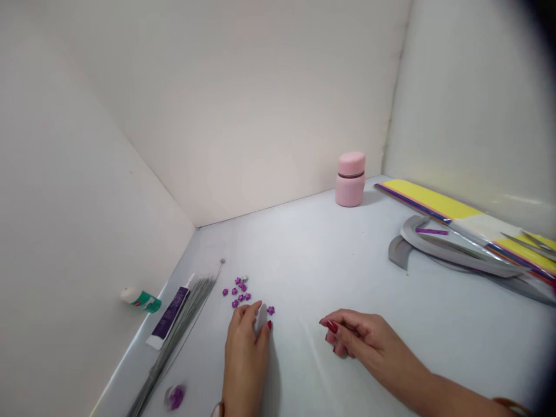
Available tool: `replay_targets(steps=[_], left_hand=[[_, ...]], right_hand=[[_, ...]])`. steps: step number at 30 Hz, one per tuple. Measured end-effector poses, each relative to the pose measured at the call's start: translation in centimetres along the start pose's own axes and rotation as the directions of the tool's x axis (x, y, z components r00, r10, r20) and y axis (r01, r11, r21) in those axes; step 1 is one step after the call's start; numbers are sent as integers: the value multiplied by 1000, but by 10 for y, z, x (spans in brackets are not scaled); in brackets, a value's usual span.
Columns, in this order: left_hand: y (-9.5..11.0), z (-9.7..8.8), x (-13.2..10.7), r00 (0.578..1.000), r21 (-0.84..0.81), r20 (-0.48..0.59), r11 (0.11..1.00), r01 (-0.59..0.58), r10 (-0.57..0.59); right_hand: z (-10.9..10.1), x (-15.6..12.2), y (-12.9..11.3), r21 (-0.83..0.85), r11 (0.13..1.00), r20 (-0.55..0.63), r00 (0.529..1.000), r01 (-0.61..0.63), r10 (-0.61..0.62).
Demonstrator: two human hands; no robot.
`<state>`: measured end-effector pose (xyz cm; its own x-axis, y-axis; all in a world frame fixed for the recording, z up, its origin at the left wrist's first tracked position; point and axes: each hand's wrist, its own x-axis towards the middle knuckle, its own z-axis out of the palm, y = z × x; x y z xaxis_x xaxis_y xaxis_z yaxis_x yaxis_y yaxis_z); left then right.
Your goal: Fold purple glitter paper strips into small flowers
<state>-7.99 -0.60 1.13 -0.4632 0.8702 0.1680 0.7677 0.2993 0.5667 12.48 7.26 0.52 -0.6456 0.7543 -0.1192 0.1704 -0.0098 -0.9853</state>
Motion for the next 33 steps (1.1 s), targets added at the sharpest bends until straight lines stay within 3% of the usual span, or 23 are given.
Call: replay_targets(steps=[11, 18, 21, 26, 33], left_hand=[[15, 7, 4, 997, 115, -54, 992, -45, 51], [-2, -8, 4, 990, 194, -134, 979, 62, -36], [-2, -11, -2, 994, 210, -94, 975, 73, -54], [15, -4, -9, 999, 257, 32, 966, -6, -2], [19, -1, -8, 998, 348, 59, 937, -35, 16]], right_hand=[[0, 0, -1, -36, 999, 14, 1000, -2, 2], [0, 0, 2, -69, 998, 13, 1000, 5, -4], [0, 0, 3, -60, 998, 11, 1000, 1, 0], [0, 0, 3, -73, 997, 20, 1000, 17, -16], [-1, 2, 4, -83, 996, 23, 1000, 18, -16]])
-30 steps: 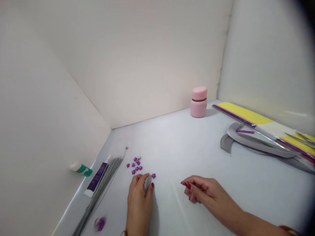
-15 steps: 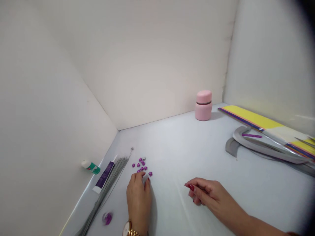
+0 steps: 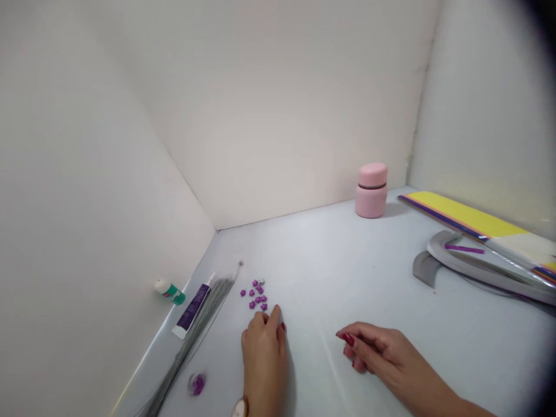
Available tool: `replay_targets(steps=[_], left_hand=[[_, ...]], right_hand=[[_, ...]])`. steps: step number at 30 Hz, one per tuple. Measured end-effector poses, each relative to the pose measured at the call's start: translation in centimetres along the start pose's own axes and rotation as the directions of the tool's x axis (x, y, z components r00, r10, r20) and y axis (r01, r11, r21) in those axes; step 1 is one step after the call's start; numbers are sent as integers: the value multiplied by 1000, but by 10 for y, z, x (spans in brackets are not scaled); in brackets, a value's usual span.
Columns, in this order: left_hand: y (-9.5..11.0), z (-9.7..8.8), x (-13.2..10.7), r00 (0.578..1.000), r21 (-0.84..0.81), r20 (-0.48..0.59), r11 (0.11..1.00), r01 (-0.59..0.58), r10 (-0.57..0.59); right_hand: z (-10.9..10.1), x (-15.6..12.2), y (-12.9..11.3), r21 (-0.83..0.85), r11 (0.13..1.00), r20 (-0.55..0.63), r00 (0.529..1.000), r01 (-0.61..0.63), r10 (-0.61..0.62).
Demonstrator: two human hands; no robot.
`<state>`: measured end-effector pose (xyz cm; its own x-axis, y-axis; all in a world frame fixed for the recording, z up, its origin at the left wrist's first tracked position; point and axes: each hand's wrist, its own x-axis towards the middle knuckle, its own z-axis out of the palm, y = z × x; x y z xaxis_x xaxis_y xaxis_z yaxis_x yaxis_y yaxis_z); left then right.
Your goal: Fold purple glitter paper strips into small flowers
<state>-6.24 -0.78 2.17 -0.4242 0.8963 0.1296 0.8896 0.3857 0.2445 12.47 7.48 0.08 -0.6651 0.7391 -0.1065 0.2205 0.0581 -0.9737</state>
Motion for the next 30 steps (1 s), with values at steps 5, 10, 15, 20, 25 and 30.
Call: replay_targets(steps=[5, 10, 15, 20, 25, 30], left_hand=[[11, 8, -7, 998, -23, 14, 998, -60, 60], [9, 10, -10, 999, -18, 37, 999, -31, 31], [2, 15, -7, 999, 37, 11, 999, 33, -33], [-8, 15, -3, 998, 54, 0, 997, 60, -60], [-14, 7, -4, 998, 20, -37, 998, 53, -53], [-15, 5, -1, 994, 25, -77, 997, 75, -73]], right_hand=[[0, 1, 3, -1, 1000, 5, 1000, -3, 3], [0, 1, 7, -9, 1000, 5, 1000, -8, 8], [0, 1, 7, 6, 999, 1, 999, -34, 34], [0, 3, 9, 1, 999, -1, 999, -34, 34], [-1, 3, 11, -6, 999, -1, 999, -46, 46], [-1, 3, 13, 4, 999, 15, 998, -53, 53]])
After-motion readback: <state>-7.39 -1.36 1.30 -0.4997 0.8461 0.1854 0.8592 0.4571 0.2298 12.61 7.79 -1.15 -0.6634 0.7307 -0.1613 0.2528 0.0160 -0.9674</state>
